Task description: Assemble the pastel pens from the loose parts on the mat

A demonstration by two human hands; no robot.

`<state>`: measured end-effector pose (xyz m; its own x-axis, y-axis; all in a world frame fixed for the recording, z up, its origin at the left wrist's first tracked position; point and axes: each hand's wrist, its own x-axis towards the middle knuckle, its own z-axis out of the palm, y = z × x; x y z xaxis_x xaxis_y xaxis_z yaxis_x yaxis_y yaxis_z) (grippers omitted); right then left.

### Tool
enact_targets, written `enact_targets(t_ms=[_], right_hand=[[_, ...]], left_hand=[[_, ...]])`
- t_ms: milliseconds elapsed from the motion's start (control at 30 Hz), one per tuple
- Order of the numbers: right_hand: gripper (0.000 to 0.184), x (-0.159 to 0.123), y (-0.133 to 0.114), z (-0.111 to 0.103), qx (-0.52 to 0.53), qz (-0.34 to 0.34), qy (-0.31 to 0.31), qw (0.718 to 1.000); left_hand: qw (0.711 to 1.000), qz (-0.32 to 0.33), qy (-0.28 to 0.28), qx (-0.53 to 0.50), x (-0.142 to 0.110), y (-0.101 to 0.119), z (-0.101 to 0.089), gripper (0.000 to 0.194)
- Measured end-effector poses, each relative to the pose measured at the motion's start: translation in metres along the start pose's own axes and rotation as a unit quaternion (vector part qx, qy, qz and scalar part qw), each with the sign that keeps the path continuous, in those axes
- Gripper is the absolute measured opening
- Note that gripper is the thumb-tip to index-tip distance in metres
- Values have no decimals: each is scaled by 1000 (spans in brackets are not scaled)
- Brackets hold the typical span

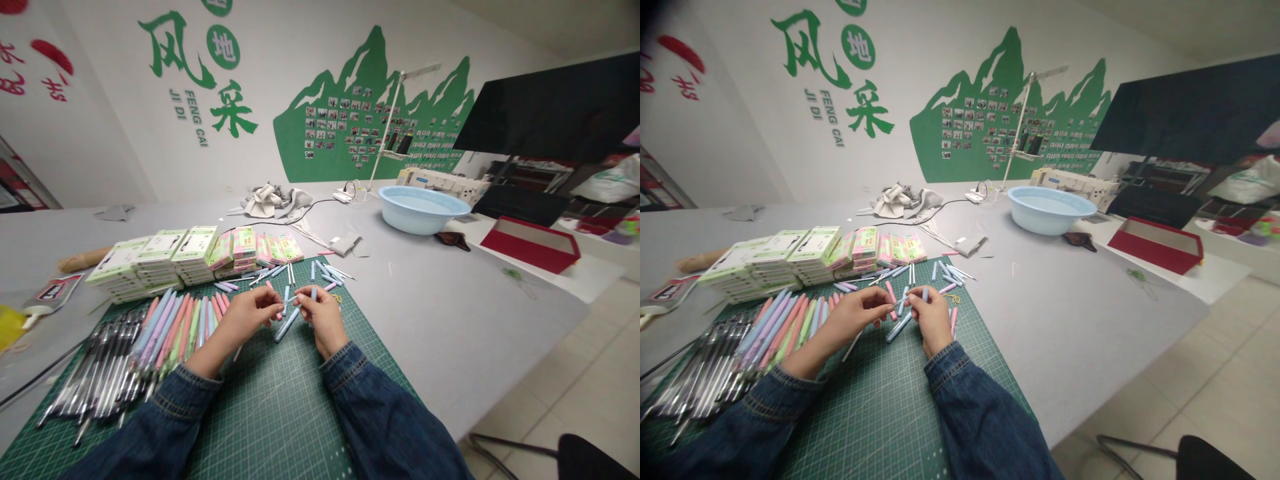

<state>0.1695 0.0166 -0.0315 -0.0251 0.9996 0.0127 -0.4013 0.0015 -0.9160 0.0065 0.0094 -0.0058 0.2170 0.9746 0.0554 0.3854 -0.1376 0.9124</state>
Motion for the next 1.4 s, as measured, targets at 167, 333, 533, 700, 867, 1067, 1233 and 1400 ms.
enact_targets(t_ms=[167,333,533,700,867,1067,1233,1400], right_hand=[[14,1,2,1,-6,-4,-2,1000],[13,0,1,1,-24,-20,-4,999],[13,0,1,1,-30,-25,-3,999],[14,0,1,1,-29,-27,-10,999],[13,0,3,1,-32,-23,-14,999],[11,0,6,0,-87,-44,-23,995],[21,-3,11,3,-112,-43,-42,992],[35,-6,7,8,13,33,-59,998]], left_hand=[[1000,-2,-1,0,1,-2,-1,18],[1000,-6,2,1,0,1,0,17],[1000,-8,3,-5,0,2,0,16],[1000,-9,6,-3,0,1,0,16],[1000,1,4,-3,-1,-1,0,16],[1000,7,-1,-10,1,-8,2,16],[998,47,25,-37,0,-11,6,23],[995,84,26,-41,-4,-3,7,42]])
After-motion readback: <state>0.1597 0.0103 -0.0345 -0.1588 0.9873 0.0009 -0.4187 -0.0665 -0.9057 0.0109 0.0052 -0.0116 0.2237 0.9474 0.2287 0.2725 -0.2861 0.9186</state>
